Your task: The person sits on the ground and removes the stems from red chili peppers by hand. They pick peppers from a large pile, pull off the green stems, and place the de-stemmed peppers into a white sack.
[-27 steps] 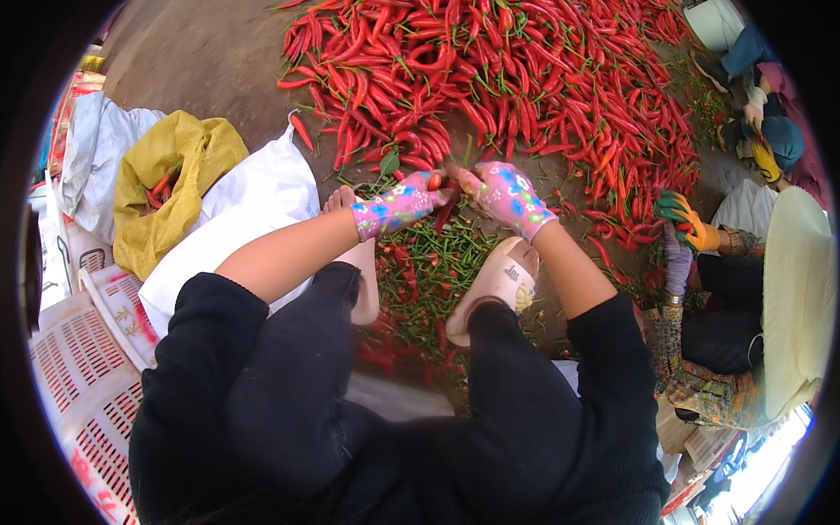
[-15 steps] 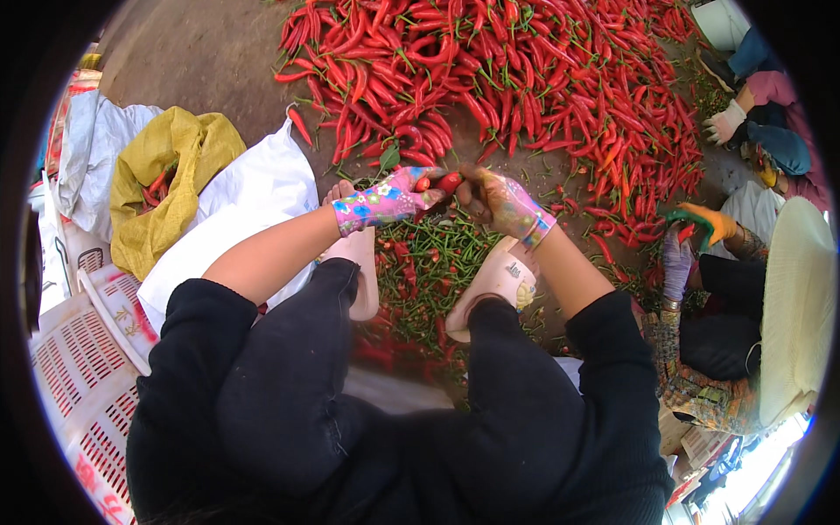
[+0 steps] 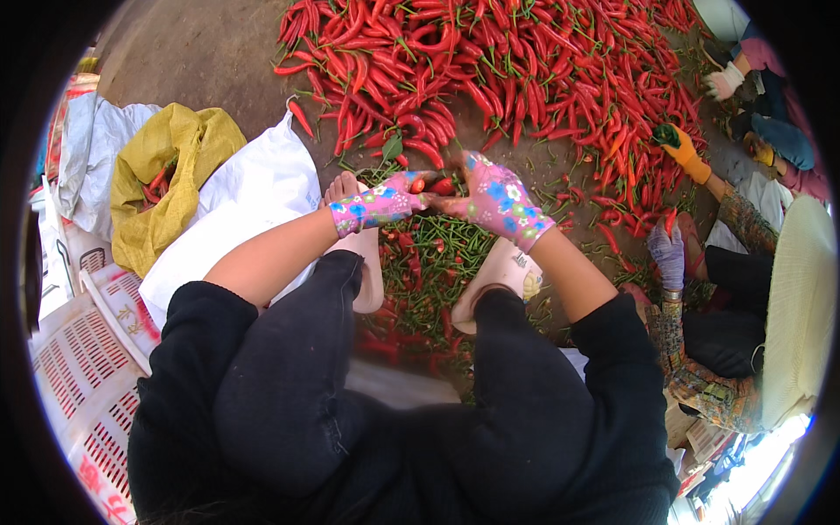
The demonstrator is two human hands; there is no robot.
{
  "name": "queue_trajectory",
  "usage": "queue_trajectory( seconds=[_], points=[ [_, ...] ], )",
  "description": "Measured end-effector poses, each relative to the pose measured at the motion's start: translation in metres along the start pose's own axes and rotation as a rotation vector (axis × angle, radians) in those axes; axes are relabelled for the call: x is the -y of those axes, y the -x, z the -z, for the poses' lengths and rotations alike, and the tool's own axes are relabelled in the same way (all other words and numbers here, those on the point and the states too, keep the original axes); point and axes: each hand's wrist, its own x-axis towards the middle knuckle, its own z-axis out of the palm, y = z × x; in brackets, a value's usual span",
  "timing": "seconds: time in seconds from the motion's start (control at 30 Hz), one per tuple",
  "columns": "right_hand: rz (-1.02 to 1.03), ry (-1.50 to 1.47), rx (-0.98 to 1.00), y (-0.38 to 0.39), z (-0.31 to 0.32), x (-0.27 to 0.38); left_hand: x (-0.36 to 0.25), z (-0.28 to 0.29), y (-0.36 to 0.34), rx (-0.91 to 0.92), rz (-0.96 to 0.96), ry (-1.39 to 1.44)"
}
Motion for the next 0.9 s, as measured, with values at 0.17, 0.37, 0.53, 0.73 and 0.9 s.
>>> queue_trajectory(
  seconds=[0.17, 0.37, 0.53, 0.73, 0.9],
  points=[
    [0.163, -0.169, -0.057, 0.0, 0.001, 0.018, -0.006, 0.002, 0.005, 0.102, -0.015, 0.082],
    [0.265, -0.047, 0.042, 0.006, 0.009, 0.026, 0.001, -0.001, 0.003, 0.248, -0.101, 0.363],
    [0.451, 0.03, -0.102, 0.008, -0.007, 0.024, 0.009, -0.006, 0.017, 0.193, -0.007, 0.415],
    [0.435, 0.003, -0.179, 0.015, -0.022, 0.02, 0.023, -0.025, 0.027, -0.033, 0.31, 0.915],
    [0.009, -0.52, -0.24, 0.018, -0.024, 0.005, 0.022, -0.02, 0.022, 0.057, 0.174, 0.918]
  ],
)
